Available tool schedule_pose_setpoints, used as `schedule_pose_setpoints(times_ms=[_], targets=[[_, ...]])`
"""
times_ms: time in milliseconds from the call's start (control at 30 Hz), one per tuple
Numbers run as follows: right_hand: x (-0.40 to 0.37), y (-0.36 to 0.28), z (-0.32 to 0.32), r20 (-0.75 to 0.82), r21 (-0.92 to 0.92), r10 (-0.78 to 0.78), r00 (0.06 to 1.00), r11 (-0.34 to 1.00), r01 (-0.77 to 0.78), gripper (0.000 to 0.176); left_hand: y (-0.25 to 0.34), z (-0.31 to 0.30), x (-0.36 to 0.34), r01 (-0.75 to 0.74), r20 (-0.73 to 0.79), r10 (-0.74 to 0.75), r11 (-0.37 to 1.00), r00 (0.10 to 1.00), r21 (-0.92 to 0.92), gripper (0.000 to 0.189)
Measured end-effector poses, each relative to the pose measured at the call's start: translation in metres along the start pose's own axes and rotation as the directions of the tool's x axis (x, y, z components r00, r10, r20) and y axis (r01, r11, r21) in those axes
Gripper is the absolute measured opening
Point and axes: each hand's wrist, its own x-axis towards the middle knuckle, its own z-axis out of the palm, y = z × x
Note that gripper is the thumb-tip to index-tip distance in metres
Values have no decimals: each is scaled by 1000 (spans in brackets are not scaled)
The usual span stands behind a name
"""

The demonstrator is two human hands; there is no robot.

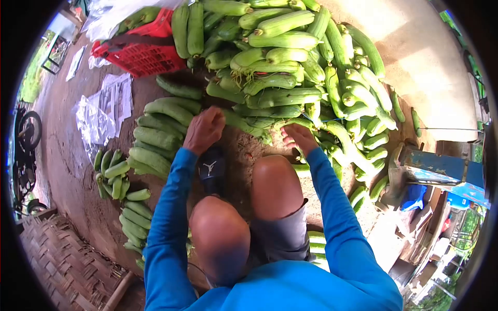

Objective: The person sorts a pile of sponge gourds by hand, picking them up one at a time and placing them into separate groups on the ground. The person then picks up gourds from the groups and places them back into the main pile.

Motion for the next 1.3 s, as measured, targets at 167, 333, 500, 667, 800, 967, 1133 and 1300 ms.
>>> schedule_pose_setpoints(times_ms=[167,333,500,667,800,967,1133,1300], targets=[[-4,-17,-19,-68,-59,-40,997,998,36,33,0,21,103,-76,-231,93,994,968,83,27],[26,-39,-31,-126,3,-212,969,977,214,32,-24,40,173,-10,-178,31,993,984,121,52],[57,-76,-23,-42,201,-178,983,962,183,43,12,51,170,179,-13,-178,983,984,43,59],[83,-142,-15,-144,276,69,987,961,-27,80,60,64,111,145,-156,-116,972,981,183,54],[104,-150,-7,-132,38,73,989,997,-68,90,58,56,85,203,-182,-202,979,962,-14,51],[116,-106,-33,-78,239,54,996,970,-34,77,32,21,43,413,179,-557,328,811,-850,35],[66,-57,-31,-139,319,-123,983,934,163,61,-16,-12,-53,382,347,-556,-57,755,-923,37],[27,-38,-12,45,370,-281,959,896,245,44,-48,-33,-158,188,173,-726,-62,665,-980,38]])
